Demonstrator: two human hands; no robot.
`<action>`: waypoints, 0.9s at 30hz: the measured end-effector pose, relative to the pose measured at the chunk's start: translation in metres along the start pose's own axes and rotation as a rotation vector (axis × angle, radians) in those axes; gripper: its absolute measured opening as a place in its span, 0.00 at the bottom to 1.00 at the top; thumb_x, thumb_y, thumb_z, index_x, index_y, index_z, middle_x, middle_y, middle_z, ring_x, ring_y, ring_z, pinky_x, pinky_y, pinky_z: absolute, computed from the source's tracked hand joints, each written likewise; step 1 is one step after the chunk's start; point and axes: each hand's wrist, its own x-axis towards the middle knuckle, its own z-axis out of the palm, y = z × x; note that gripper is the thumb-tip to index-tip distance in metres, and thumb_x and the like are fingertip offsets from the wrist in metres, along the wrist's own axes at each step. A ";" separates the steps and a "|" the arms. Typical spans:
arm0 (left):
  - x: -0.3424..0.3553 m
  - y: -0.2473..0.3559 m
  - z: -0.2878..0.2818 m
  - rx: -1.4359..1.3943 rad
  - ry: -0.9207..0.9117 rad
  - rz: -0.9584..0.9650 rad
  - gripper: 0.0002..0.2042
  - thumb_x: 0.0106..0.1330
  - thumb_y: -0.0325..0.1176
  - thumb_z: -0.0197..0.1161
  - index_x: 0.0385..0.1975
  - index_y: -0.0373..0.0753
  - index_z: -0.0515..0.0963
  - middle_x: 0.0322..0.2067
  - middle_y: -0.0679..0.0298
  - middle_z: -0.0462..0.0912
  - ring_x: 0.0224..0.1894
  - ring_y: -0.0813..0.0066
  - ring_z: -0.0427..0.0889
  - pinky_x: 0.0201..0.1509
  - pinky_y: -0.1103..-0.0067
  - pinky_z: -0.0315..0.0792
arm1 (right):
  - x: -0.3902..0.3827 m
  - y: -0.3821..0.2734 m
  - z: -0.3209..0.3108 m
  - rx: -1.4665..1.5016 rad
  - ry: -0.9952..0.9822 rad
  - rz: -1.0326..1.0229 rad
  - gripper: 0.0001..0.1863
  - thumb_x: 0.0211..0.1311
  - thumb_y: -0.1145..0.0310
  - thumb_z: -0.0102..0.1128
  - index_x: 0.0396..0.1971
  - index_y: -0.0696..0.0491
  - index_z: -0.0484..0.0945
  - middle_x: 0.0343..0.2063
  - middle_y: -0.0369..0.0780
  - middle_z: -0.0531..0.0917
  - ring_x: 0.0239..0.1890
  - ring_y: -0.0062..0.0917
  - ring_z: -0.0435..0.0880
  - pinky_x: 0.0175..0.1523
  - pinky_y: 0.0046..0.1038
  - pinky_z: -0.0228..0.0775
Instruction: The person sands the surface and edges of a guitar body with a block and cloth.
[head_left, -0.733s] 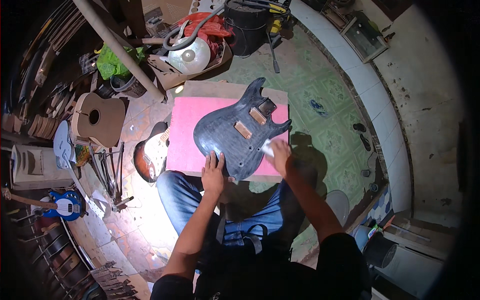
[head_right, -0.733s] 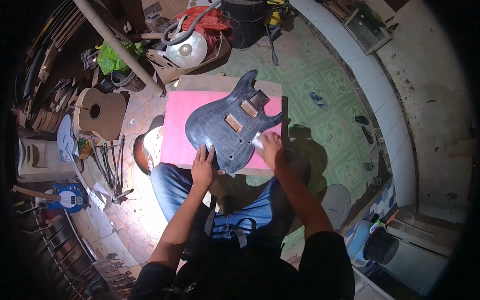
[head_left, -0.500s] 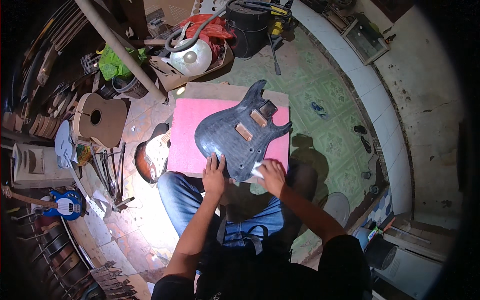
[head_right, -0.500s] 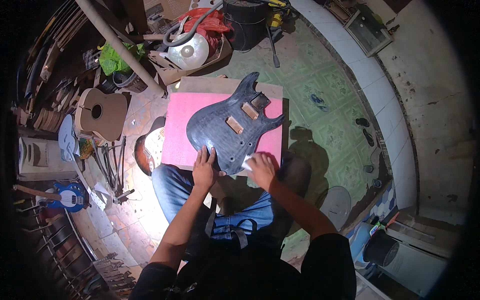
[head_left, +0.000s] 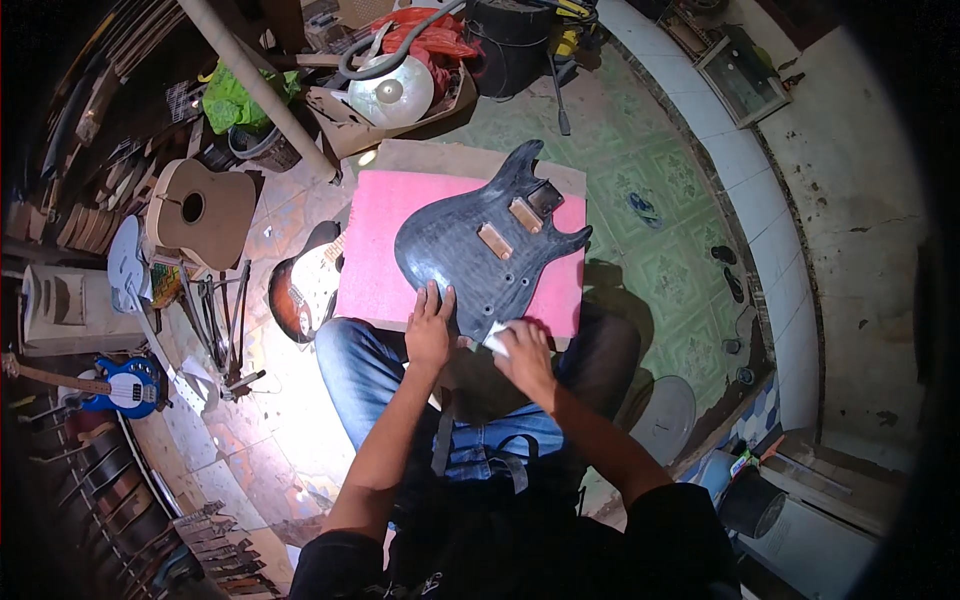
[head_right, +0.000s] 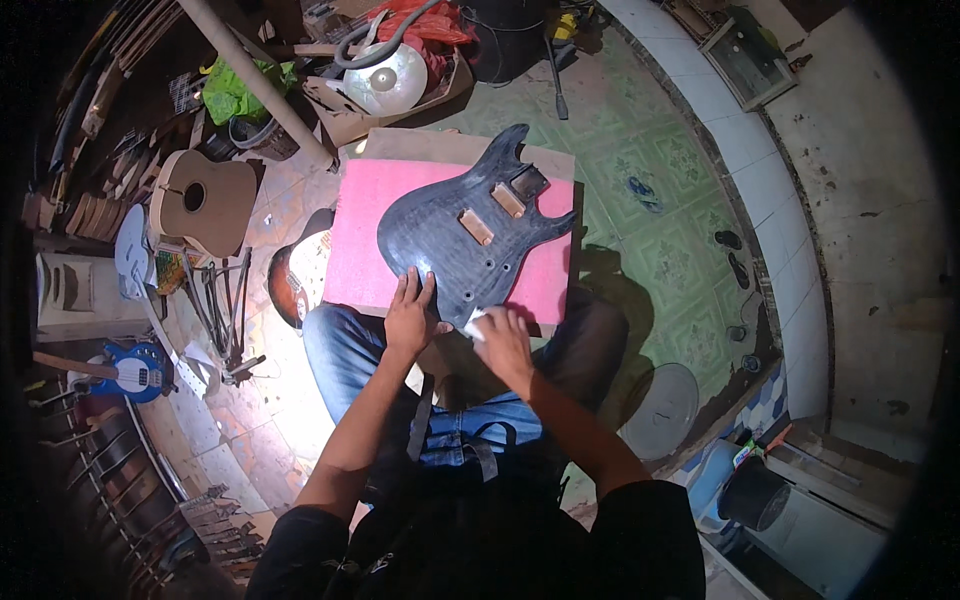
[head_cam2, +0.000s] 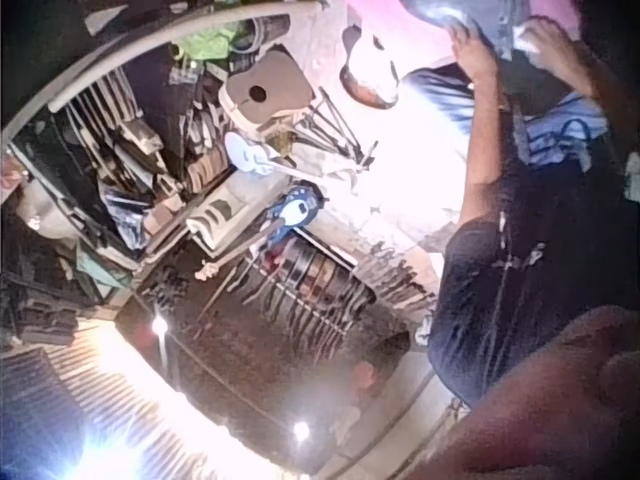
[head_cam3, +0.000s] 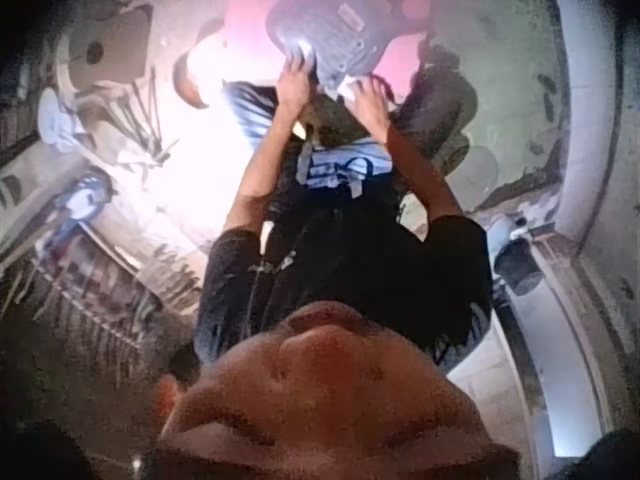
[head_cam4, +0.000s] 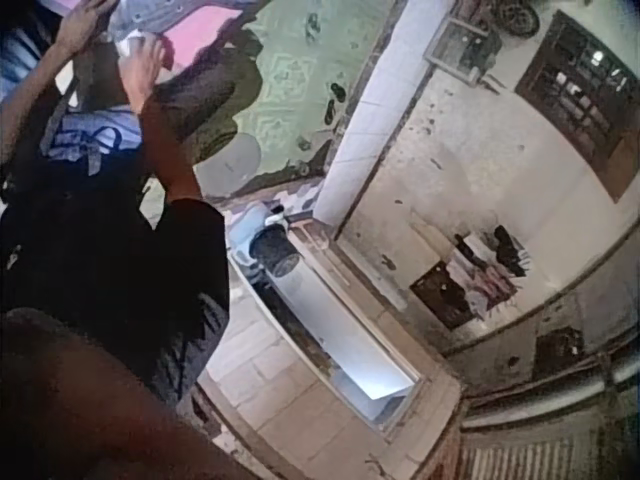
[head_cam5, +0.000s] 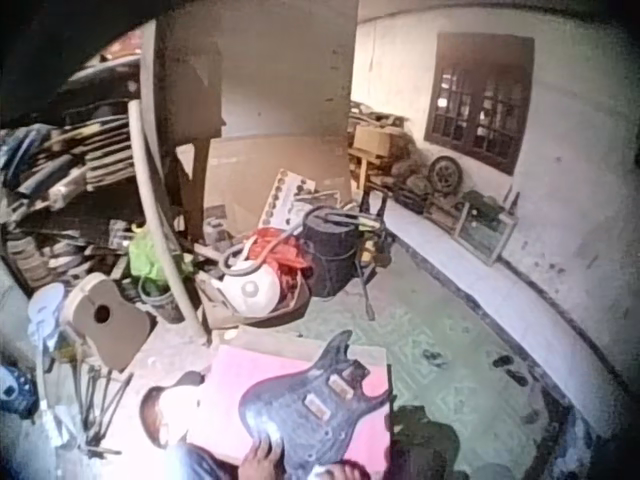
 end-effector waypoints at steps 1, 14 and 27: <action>-0.001 -0.001 0.000 0.000 0.000 0.010 0.58 0.39 0.51 0.85 0.76 0.48 0.63 0.77 0.48 0.58 0.77 0.47 0.60 0.78 0.64 0.62 | 0.005 0.005 -0.003 -0.035 0.036 0.056 0.25 0.47 0.68 0.75 0.48 0.49 0.79 0.52 0.42 0.76 0.55 0.43 0.74 0.57 0.45 0.66; -0.002 -0.010 0.002 -0.016 -0.018 0.006 0.51 0.48 0.46 0.83 0.76 0.57 0.62 0.79 0.60 0.55 0.79 0.58 0.57 0.74 0.60 0.68 | 0.033 0.005 -0.005 -0.047 0.116 -0.051 0.18 0.51 0.70 0.70 0.45 0.47 0.82 0.51 0.40 0.79 0.55 0.39 0.76 0.60 0.45 0.66; -0.003 -0.011 -0.001 -0.011 0.000 0.022 0.52 0.47 0.45 0.83 0.76 0.55 0.62 0.77 0.55 0.58 0.77 0.51 0.61 0.73 0.58 0.70 | 0.036 -0.013 0.002 -0.069 0.022 -0.300 0.17 0.51 0.71 0.71 0.43 0.48 0.82 0.54 0.38 0.79 0.59 0.38 0.76 0.62 0.44 0.66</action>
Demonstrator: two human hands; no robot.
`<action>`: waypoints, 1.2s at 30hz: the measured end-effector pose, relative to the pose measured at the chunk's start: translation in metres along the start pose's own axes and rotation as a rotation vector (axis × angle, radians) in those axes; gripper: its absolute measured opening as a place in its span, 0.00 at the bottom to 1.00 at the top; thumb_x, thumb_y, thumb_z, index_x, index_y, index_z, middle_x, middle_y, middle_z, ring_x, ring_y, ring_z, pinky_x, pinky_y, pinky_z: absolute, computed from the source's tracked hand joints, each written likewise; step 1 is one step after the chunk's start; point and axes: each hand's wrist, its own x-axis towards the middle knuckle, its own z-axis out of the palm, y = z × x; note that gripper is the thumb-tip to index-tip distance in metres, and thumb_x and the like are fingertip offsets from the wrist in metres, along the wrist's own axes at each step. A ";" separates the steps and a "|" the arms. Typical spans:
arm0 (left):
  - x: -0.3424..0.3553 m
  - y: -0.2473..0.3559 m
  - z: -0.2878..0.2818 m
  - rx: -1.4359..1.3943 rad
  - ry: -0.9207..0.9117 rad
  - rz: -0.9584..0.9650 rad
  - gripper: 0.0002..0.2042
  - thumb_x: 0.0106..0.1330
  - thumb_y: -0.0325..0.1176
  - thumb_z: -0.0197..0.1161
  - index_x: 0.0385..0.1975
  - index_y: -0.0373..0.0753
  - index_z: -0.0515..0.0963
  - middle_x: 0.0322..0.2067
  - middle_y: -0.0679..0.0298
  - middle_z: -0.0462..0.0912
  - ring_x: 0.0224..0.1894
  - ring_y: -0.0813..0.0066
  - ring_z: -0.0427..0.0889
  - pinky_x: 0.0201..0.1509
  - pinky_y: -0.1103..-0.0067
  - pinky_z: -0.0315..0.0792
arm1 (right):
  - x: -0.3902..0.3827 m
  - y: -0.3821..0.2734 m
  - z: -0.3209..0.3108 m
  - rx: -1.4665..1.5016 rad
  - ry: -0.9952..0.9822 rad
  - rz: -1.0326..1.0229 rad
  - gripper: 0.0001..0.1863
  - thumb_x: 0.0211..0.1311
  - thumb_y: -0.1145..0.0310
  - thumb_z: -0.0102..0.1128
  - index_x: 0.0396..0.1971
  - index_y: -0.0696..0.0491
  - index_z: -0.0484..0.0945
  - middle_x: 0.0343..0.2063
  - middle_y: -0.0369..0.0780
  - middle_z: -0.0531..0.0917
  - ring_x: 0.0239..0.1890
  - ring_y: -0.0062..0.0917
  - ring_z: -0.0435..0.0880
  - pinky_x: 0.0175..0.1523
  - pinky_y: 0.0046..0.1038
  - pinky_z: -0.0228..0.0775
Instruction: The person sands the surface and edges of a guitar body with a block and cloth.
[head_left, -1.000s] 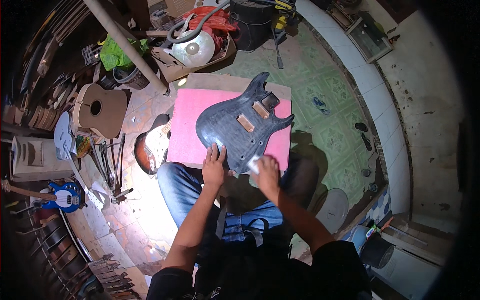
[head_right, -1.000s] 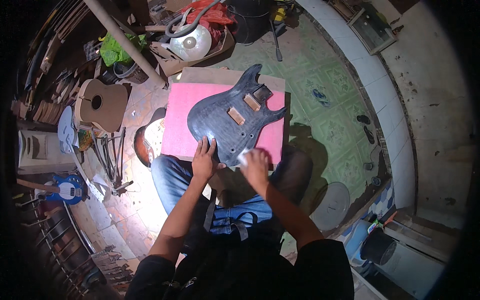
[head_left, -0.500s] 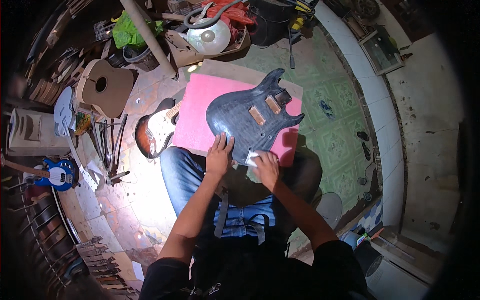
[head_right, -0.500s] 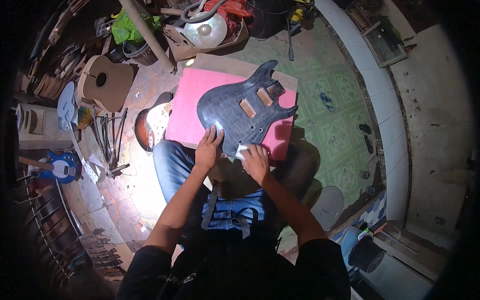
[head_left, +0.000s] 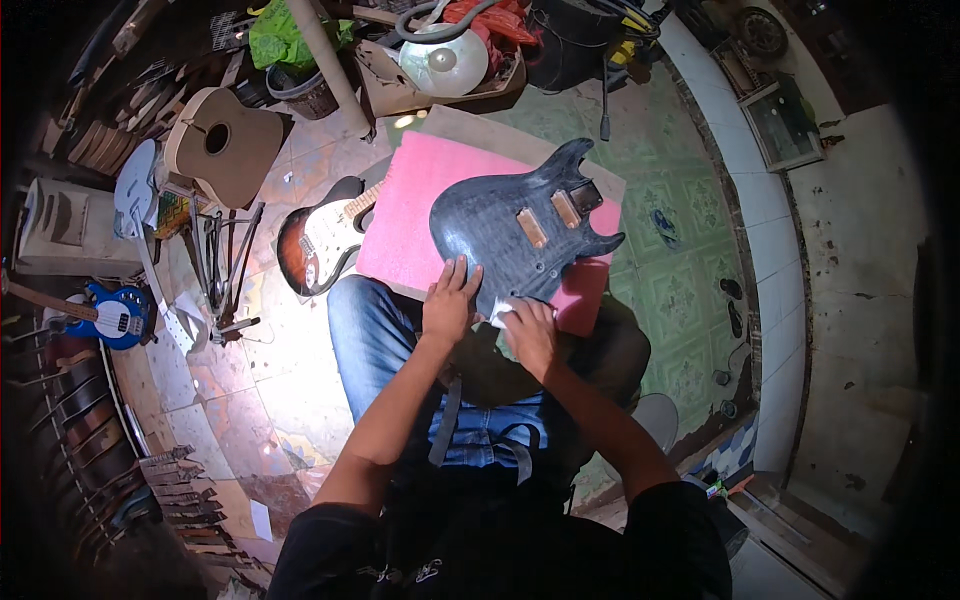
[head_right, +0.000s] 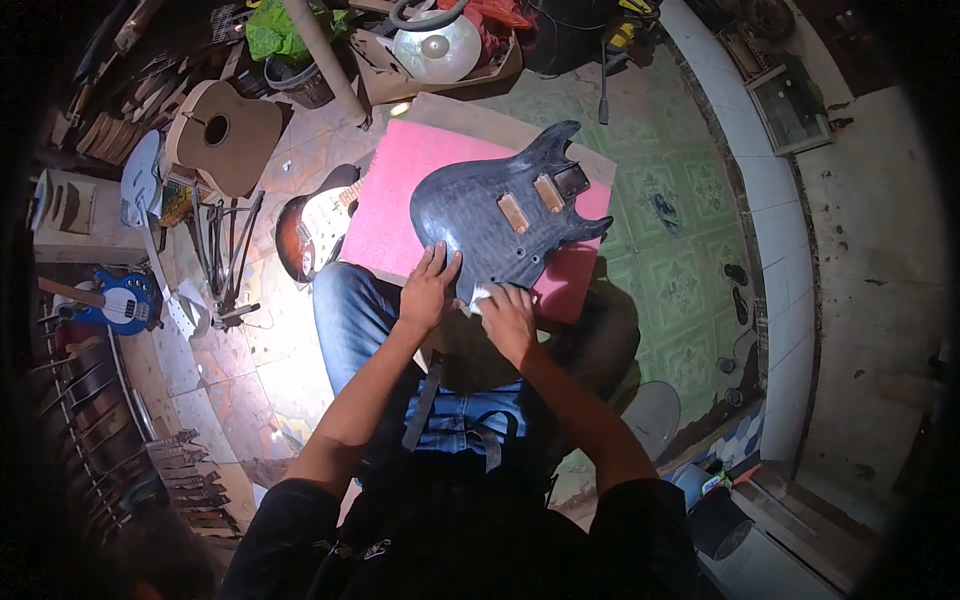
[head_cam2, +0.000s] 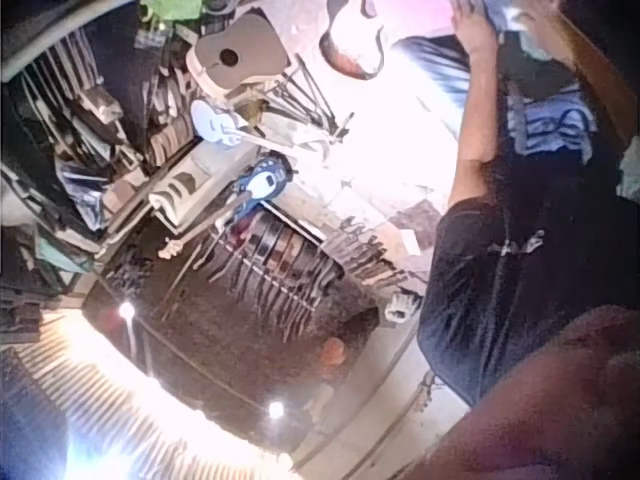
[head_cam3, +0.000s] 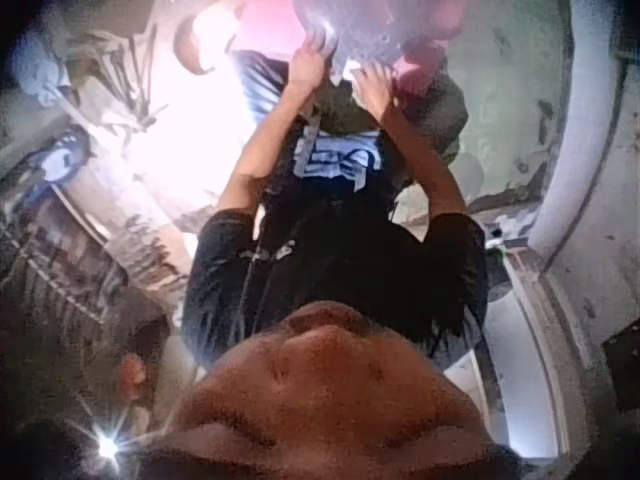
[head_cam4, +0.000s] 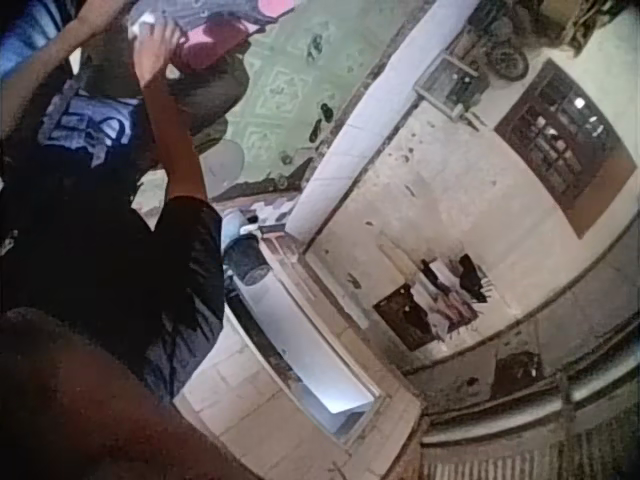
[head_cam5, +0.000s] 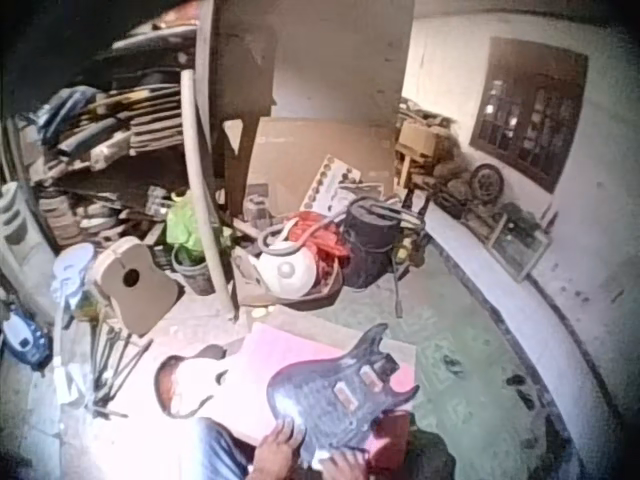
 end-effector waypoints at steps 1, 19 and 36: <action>0.000 -0.001 0.001 -0.002 -0.015 -0.014 0.52 0.48 0.46 0.82 0.77 0.57 0.61 0.78 0.58 0.57 0.78 0.55 0.59 0.73 0.58 0.69 | 0.002 0.002 -0.002 0.013 -0.068 -0.016 0.18 0.51 0.71 0.71 0.44 0.48 0.81 0.54 0.39 0.79 0.59 0.39 0.76 0.62 0.44 0.66; 0.001 0.002 -0.002 0.017 -0.036 -0.018 0.51 0.48 0.46 0.82 0.77 0.58 0.61 0.78 0.58 0.56 0.79 0.54 0.58 0.74 0.58 0.69 | 0.004 0.004 0.004 -0.042 -0.025 0.093 0.20 0.47 0.68 0.73 0.44 0.46 0.82 0.53 0.38 0.79 0.57 0.37 0.76 0.59 0.43 0.67; -0.001 -0.001 0.006 0.019 -0.031 -0.026 0.50 0.49 0.44 0.82 0.76 0.58 0.62 0.78 0.58 0.58 0.78 0.54 0.60 0.74 0.59 0.69 | 0.008 -0.002 -0.004 -0.024 0.011 0.075 0.21 0.47 0.68 0.73 0.45 0.46 0.82 0.51 0.39 0.79 0.55 0.38 0.76 0.56 0.43 0.67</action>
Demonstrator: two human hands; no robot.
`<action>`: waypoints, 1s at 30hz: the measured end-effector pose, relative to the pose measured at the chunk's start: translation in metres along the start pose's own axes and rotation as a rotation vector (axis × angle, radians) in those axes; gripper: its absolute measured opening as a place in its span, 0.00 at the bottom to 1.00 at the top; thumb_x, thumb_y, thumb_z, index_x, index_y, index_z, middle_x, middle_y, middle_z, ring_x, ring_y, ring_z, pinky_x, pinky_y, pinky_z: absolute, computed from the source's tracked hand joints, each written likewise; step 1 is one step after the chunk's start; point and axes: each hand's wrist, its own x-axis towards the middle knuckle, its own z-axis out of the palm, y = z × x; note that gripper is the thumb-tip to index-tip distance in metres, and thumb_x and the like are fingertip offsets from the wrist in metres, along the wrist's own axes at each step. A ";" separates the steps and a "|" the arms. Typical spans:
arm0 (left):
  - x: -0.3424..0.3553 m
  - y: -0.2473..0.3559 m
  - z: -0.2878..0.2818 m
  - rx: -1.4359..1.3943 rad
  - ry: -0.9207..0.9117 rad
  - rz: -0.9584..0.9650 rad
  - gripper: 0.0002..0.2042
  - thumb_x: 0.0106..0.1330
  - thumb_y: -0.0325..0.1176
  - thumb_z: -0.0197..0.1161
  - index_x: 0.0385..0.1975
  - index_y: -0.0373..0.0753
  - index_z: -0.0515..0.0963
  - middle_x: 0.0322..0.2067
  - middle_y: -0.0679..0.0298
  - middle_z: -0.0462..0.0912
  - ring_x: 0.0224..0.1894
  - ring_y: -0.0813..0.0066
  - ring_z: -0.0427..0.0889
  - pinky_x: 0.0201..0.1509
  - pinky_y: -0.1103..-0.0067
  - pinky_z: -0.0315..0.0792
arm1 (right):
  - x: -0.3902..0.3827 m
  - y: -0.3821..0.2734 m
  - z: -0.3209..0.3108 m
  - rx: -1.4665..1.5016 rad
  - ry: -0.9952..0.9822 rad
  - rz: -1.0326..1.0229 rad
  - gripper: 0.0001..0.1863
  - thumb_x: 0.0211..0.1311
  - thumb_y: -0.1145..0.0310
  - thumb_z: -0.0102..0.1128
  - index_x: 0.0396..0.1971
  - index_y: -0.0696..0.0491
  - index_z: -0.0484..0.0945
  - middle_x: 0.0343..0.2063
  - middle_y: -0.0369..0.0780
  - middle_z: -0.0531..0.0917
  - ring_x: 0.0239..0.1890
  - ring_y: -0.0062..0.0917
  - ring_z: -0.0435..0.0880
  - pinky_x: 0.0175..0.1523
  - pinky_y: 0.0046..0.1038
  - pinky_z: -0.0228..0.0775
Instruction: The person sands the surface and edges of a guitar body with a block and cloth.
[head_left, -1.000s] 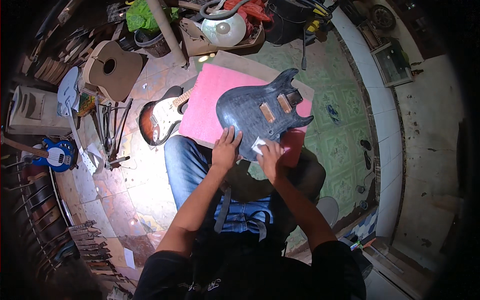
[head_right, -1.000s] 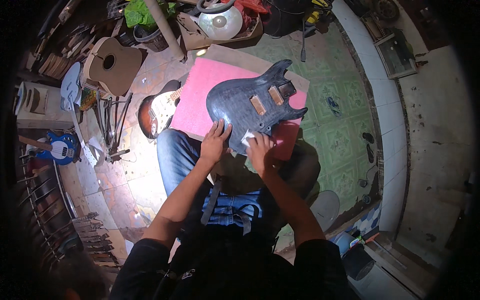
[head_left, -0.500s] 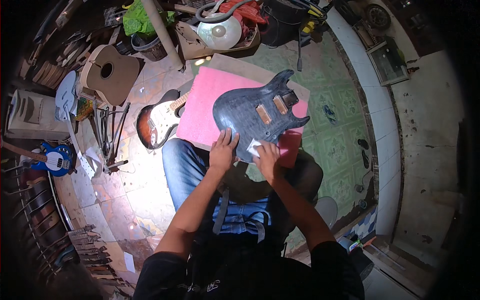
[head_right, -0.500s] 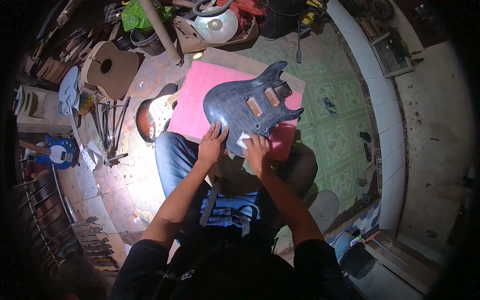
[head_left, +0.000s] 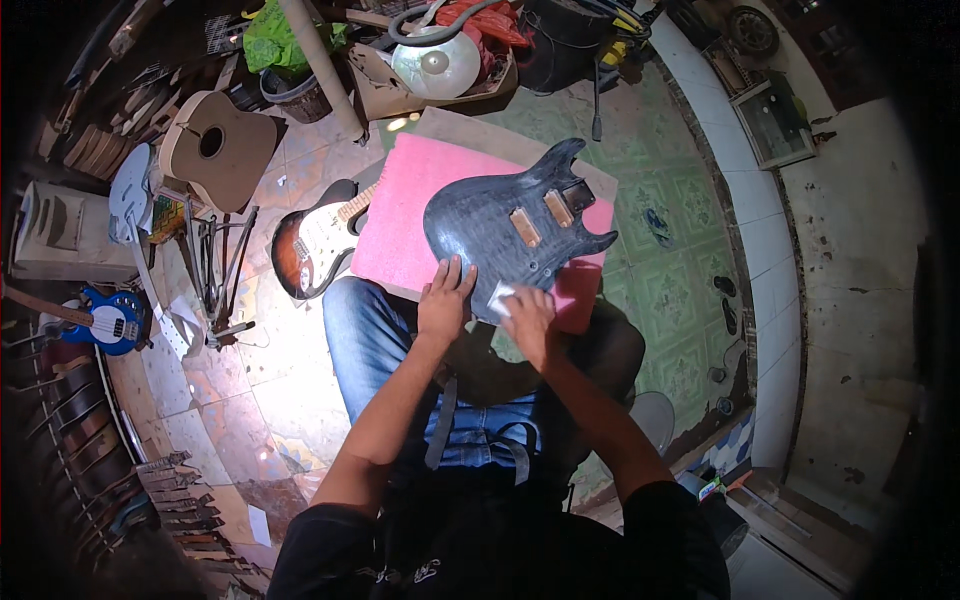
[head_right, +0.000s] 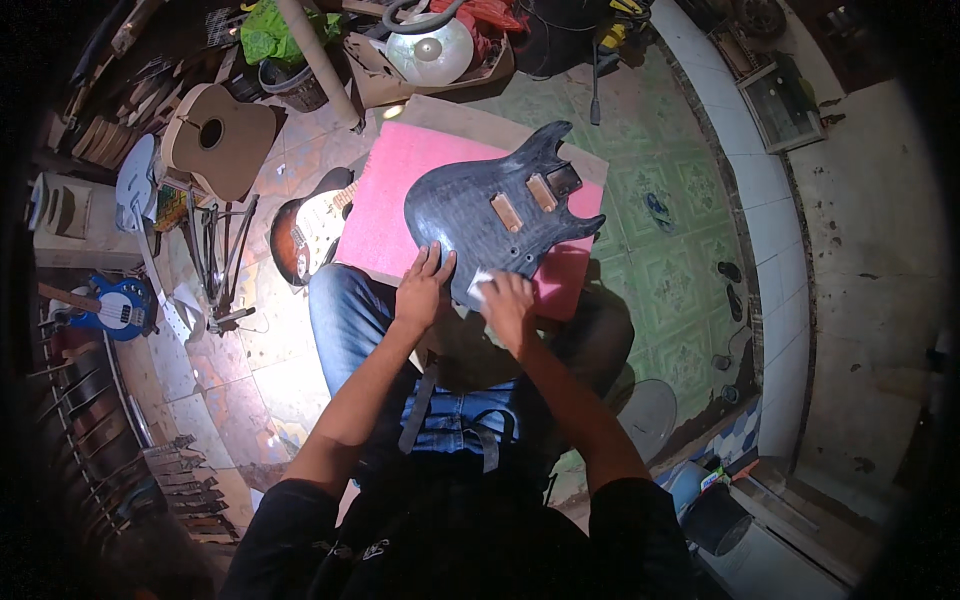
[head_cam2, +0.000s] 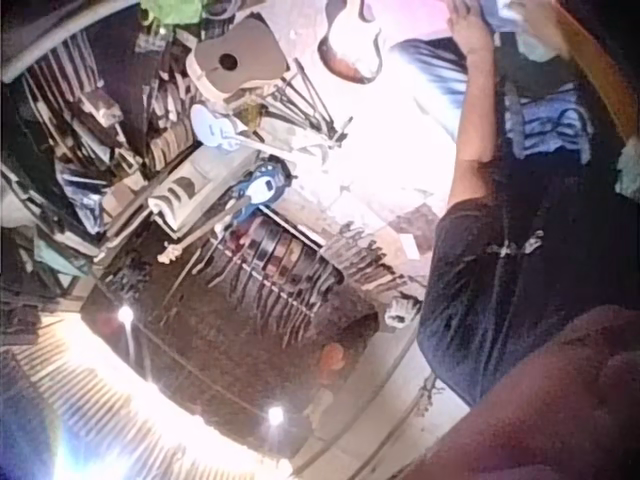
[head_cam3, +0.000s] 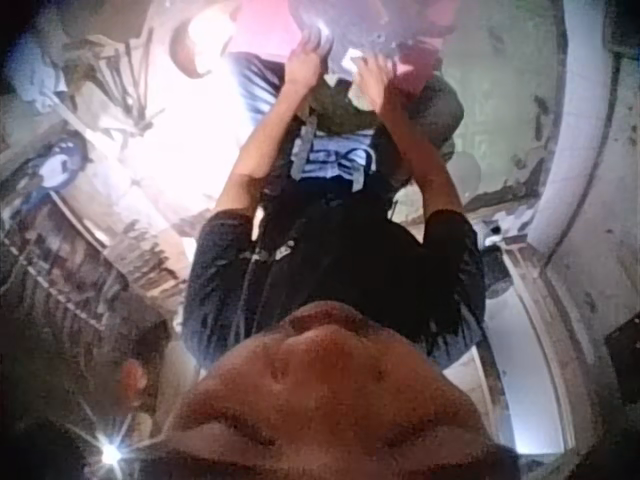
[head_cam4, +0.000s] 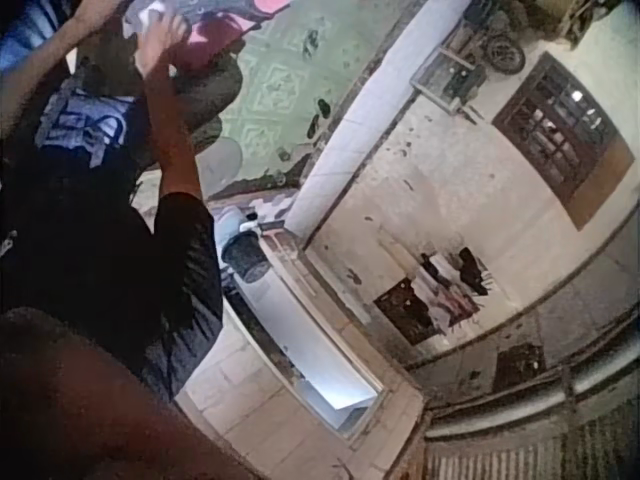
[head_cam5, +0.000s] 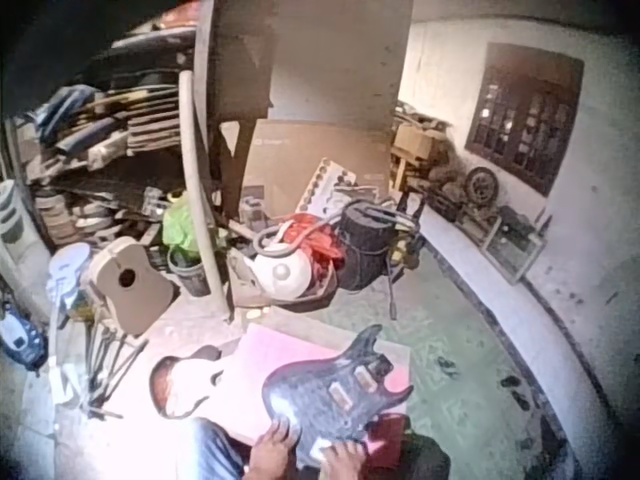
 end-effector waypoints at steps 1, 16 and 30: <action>0.002 -0.008 0.009 0.058 0.073 0.014 0.50 0.50 0.44 0.82 0.76 0.58 0.62 0.78 0.58 0.58 0.78 0.54 0.60 0.74 0.59 0.69 | 0.006 0.000 -0.001 -0.009 0.037 0.055 0.21 0.47 0.68 0.73 0.45 0.45 0.82 0.51 0.38 0.78 0.55 0.38 0.76 0.56 0.43 0.67; 0.001 0.000 -0.001 0.026 0.036 0.016 0.53 0.46 0.44 0.83 0.77 0.58 0.61 0.78 0.59 0.57 0.78 0.54 0.59 0.73 0.59 0.69 | 0.002 0.010 0.005 0.033 -0.035 0.054 0.22 0.46 0.68 0.74 0.45 0.46 0.81 0.52 0.37 0.78 0.57 0.38 0.75 0.59 0.44 0.64; 0.000 0.006 -0.011 0.035 -0.024 0.001 0.55 0.46 0.49 0.83 0.78 0.56 0.58 0.79 0.57 0.55 0.79 0.53 0.57 0.74 0.56 0.68 | -0.009 0.007 -0.004 -0.004 -0.109 -0.071 0.22 0.48 0.68 0.74 0.46 0.46 0.81 0.52 0.37 0.80 0.57 0.37 0.76 0.60 0.43 0.65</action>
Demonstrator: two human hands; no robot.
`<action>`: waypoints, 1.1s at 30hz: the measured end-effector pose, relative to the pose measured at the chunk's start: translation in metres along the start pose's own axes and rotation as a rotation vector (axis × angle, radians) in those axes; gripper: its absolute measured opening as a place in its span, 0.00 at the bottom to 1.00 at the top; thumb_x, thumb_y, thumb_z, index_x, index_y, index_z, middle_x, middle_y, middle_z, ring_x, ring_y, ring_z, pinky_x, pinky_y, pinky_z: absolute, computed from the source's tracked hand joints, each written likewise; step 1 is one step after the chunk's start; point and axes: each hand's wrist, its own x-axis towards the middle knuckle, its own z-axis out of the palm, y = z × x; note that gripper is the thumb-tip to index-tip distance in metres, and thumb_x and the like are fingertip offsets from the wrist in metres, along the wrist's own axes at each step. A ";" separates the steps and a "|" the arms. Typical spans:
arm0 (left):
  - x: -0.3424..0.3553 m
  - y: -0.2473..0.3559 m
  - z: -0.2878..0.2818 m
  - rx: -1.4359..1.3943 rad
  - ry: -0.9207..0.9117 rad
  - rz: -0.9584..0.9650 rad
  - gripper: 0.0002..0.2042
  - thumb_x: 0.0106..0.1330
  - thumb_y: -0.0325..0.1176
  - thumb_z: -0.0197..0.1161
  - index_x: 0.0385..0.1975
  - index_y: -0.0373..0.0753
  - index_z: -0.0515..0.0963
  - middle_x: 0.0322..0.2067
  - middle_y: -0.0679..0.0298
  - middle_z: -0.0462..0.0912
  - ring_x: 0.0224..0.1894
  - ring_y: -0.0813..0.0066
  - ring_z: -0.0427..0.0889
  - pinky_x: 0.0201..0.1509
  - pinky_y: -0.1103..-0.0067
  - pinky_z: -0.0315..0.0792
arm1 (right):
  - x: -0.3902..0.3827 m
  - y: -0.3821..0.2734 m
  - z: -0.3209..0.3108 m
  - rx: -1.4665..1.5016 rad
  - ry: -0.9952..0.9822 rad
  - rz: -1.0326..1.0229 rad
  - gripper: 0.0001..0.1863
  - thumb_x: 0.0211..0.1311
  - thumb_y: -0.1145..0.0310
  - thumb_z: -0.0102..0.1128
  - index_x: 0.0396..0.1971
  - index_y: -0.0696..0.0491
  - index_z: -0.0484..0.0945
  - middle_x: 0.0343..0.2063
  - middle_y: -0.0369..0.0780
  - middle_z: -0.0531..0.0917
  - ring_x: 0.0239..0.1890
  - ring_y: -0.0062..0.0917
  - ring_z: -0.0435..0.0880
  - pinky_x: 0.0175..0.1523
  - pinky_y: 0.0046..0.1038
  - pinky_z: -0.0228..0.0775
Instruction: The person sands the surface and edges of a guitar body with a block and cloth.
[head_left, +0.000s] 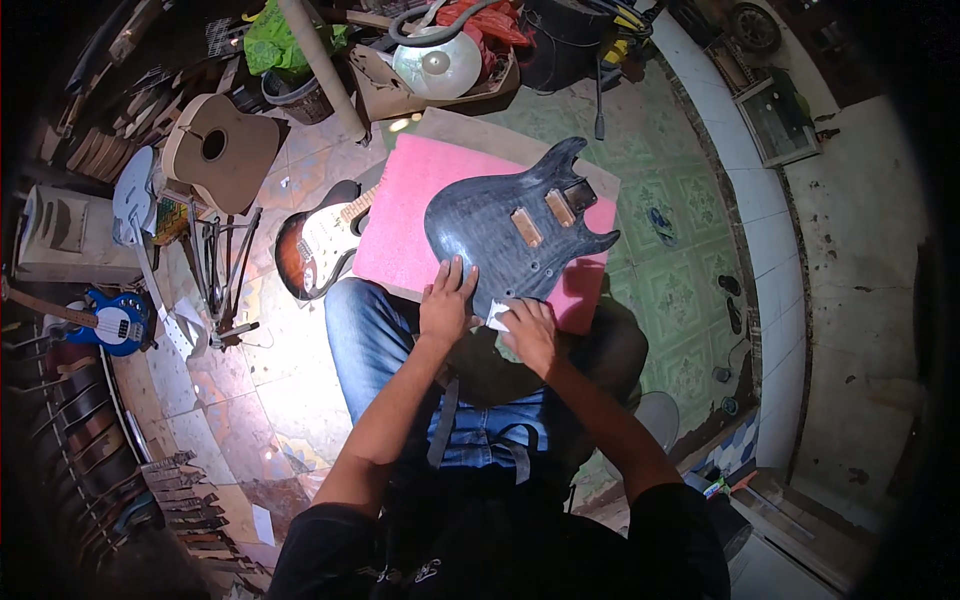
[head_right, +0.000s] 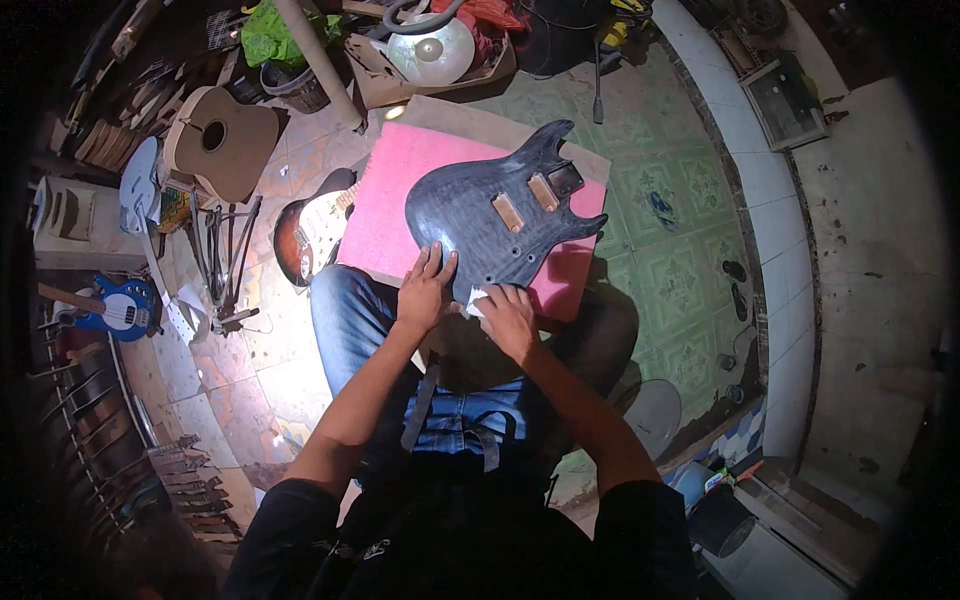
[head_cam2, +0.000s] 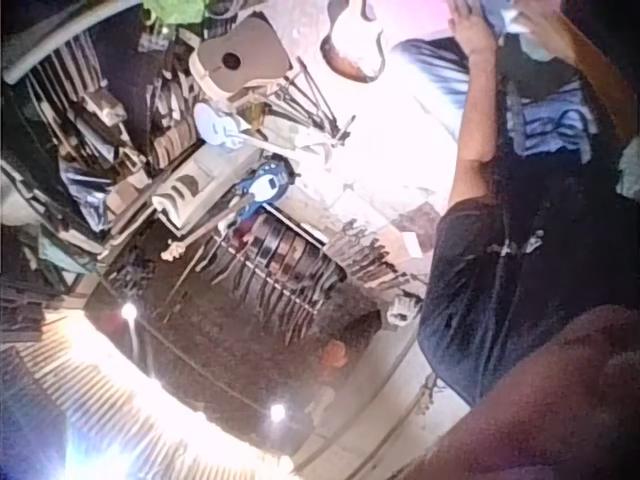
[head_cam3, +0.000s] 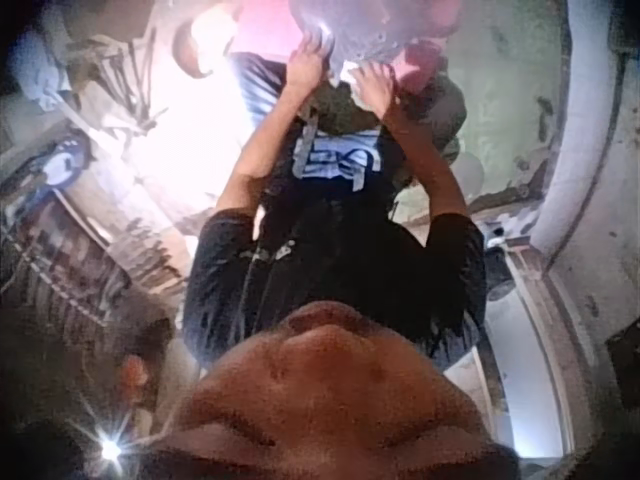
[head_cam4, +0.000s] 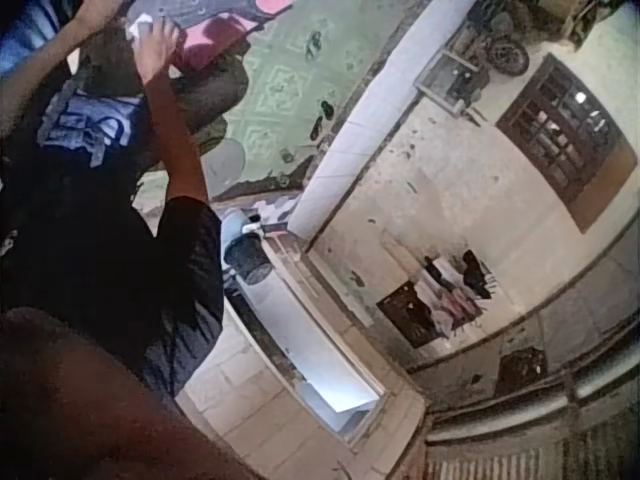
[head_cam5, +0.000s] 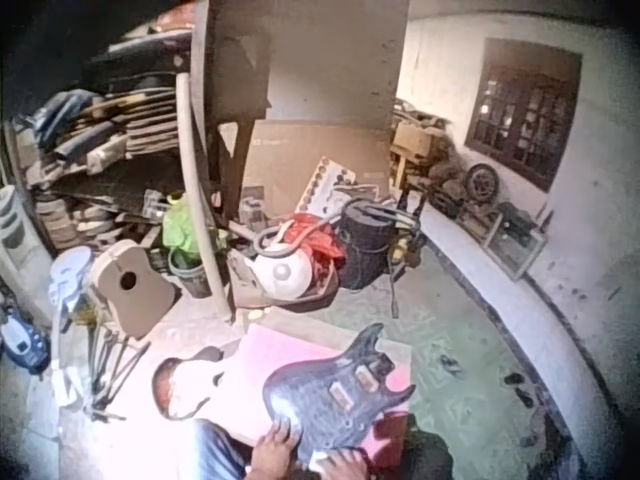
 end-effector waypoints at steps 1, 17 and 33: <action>0.000 0.001 -0.002 -0.010 -0.007 0.005 0.55 0.47 0.49 0.83 0.78 0.56 0.58 0.79 0.57 0.55 0.79 0.53 0.57 0.74 0.56 0.68 | 0.001 0.008 -0.001 0.006 0.028 0.049 0.22 0.47 0.69 0.74 0.46 0.46 0.81 0.52 0.37 0.79 0.57 0.37 0.76 0.60 0.43 0.65; 0.000 -0.004 0.004 -0.017 -0.022 -0.004 0.54 0.48 0.53 0.82 0.78 0.56 0.59 0.80 0.59 0.53 0.80 0.56 0.54 0.74 0.53 0.66 | 0.000 0.018 0.001 0.025 0.025 0.033 0.22 0.47 0.68 0.73 0.45 0.46 0.81 0.53 0.39 0.79 0.56 0.38 0.75 0.58 0.44 0.65; -0.029 0.082 0.077 0.060 0.008 0.123 0.61 0.62 0.77 0.53 0.77 0.23 0.48 0.79 0.38 0.44 0.82 0.43 0.39 0.81 0.48 0.35 | -0.053 0.083 -0.024 0.392 0.645 0.827 0.23 0.50 0.73 0.78 0.46 0.55 0.78 0.43 0.44 0.82 0.46 0.40 0.81 0.54 0.41 0.73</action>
